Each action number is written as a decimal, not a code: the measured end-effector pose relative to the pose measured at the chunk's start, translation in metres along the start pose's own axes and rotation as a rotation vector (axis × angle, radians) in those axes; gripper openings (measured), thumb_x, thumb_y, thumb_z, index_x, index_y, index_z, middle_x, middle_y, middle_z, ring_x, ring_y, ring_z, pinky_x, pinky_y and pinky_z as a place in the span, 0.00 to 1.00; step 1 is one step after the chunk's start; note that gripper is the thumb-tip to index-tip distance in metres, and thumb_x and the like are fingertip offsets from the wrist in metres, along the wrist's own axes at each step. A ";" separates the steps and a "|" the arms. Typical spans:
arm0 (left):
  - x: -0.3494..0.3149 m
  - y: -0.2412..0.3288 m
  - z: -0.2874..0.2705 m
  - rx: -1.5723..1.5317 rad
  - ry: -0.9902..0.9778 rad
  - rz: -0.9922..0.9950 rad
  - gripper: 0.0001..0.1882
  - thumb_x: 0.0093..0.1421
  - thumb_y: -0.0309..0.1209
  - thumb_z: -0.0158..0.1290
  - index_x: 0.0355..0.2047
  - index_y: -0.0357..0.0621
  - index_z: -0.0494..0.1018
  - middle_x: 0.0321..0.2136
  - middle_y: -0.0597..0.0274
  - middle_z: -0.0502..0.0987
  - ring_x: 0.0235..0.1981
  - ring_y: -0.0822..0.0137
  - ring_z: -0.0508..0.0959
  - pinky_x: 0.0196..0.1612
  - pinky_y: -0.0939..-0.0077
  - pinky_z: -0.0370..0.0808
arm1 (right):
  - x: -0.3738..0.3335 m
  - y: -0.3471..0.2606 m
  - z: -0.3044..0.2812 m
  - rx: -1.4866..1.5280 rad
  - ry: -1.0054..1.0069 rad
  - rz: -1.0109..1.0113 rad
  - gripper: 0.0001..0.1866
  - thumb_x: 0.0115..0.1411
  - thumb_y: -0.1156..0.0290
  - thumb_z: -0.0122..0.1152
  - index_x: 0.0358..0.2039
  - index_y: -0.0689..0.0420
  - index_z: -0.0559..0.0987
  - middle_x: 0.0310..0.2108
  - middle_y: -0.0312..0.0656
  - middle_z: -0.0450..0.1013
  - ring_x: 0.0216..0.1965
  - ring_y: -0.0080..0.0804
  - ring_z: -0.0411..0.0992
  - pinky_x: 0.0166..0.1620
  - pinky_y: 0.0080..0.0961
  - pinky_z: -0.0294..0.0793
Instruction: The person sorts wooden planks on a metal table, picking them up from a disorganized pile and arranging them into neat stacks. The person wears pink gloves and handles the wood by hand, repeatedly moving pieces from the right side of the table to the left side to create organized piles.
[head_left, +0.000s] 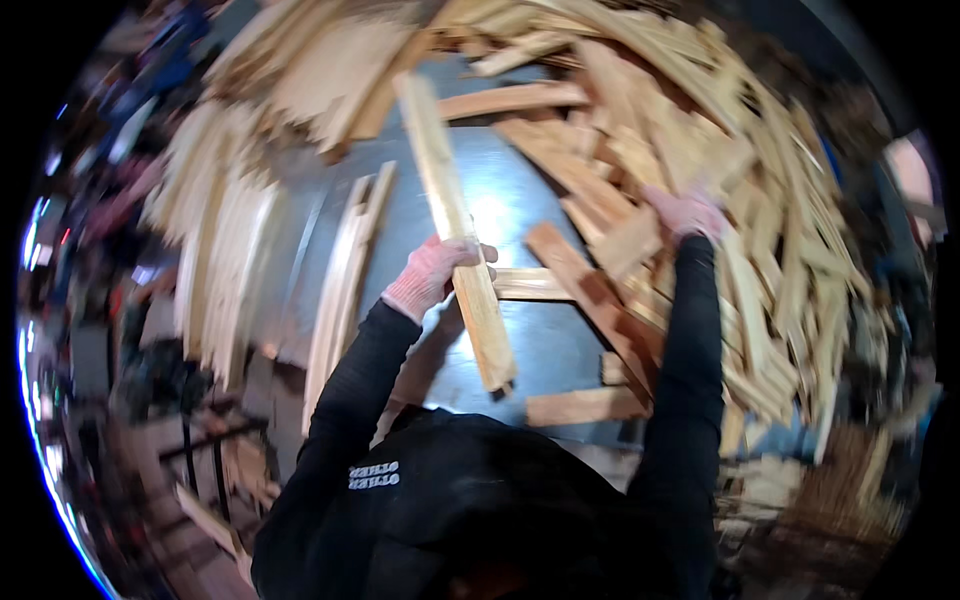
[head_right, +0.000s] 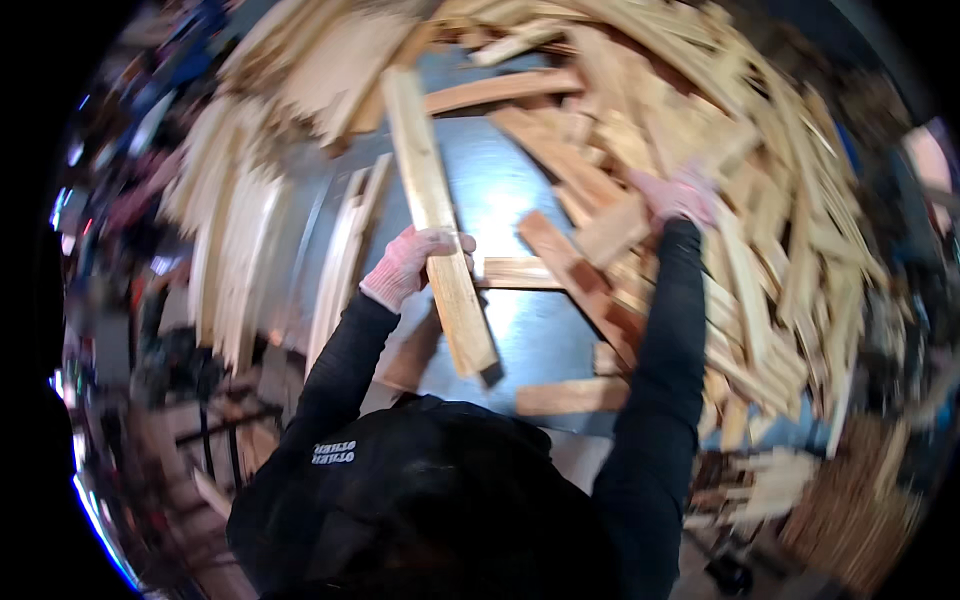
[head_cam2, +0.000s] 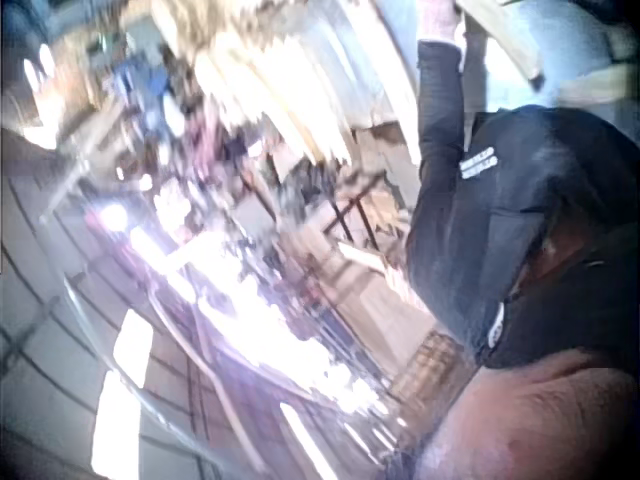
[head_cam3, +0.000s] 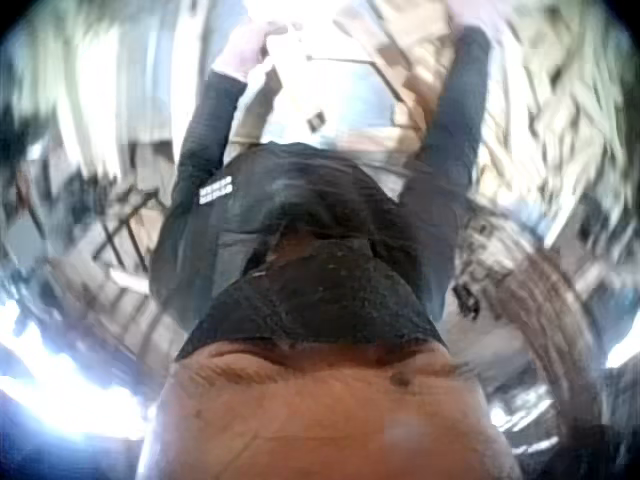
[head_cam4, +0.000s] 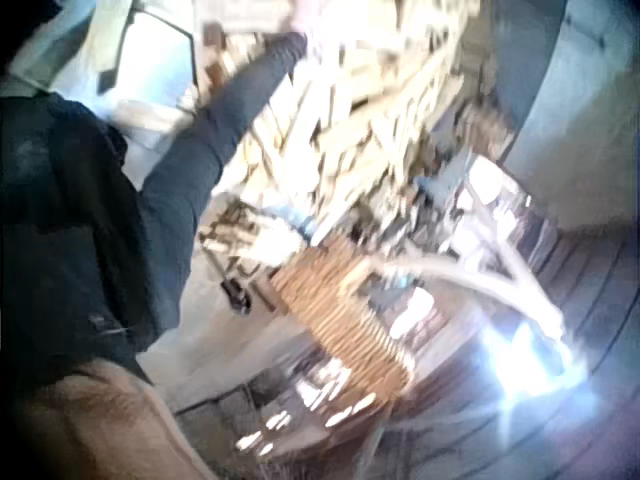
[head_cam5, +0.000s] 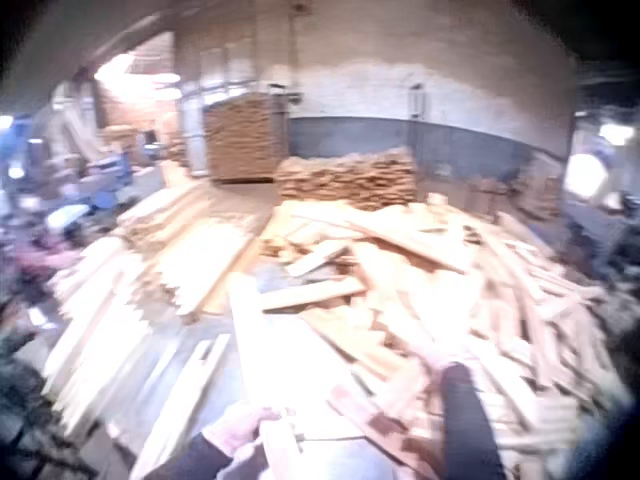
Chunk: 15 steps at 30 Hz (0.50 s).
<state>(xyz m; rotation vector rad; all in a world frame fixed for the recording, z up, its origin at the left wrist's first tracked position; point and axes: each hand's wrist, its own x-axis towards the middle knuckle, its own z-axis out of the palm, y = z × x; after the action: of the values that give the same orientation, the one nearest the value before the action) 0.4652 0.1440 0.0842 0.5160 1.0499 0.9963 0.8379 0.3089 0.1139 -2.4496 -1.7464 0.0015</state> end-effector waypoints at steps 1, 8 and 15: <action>-0.006 0.013 -0.028 0.203 0.088 0.053 0.18 0.56 0.24 0.59 0.48 0.35 0.74 0.34 0.50 0.81 0.32 0.57 0.84 0.37 0.65 0.84 | -0.003 -0.009 -0.007 -0.036 -0.030 -0.008 0.55 0.42 0.29 0.62 0.61 0.59 0.71 0.52 0.57 0.75 0.54 0.51 0.75 0.56 0.45 0.72; -0.109 0.109 -0.206 1.541 1.006 0.046 0.25 0.57 0.52 0.53 0.39 0.42 0.77 0.39 0.46 0.81 0.42 0.47 0.81 0.45 0.57 0.76 | 0.012 0.007 0.024 -0.095 -0.120 -0.182 0.43 0.45 0.51 0.61 0.58 0.67 0.68 0.48 0.61 0.75 0.51 0.57 0.74 0.55 0.41 0.71; -0.184 0.149 -0.408 1.796 1.396 -0.167 0.22 0.56 0.49 0.53 0.42 0.47 0.80 0.46 0.54 0.78 0.51 0.53 0.75 0.52 0.54 0.71 | -0.099 -0.068 -0.049 0.089 -0.224 -0.036 0.49 0.46 0.66 0.63 0.69 0.62 0.55 0.41 0.56 0.77 0.37 0.49 0.77 0.43 0.36 0.76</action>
<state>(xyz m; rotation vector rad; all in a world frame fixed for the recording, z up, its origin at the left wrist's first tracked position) 0.0115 0.0190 0.1050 1.1084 3.1461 -0.2344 0.7449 0.2328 0.1620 -2.4335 -1.8325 0.3555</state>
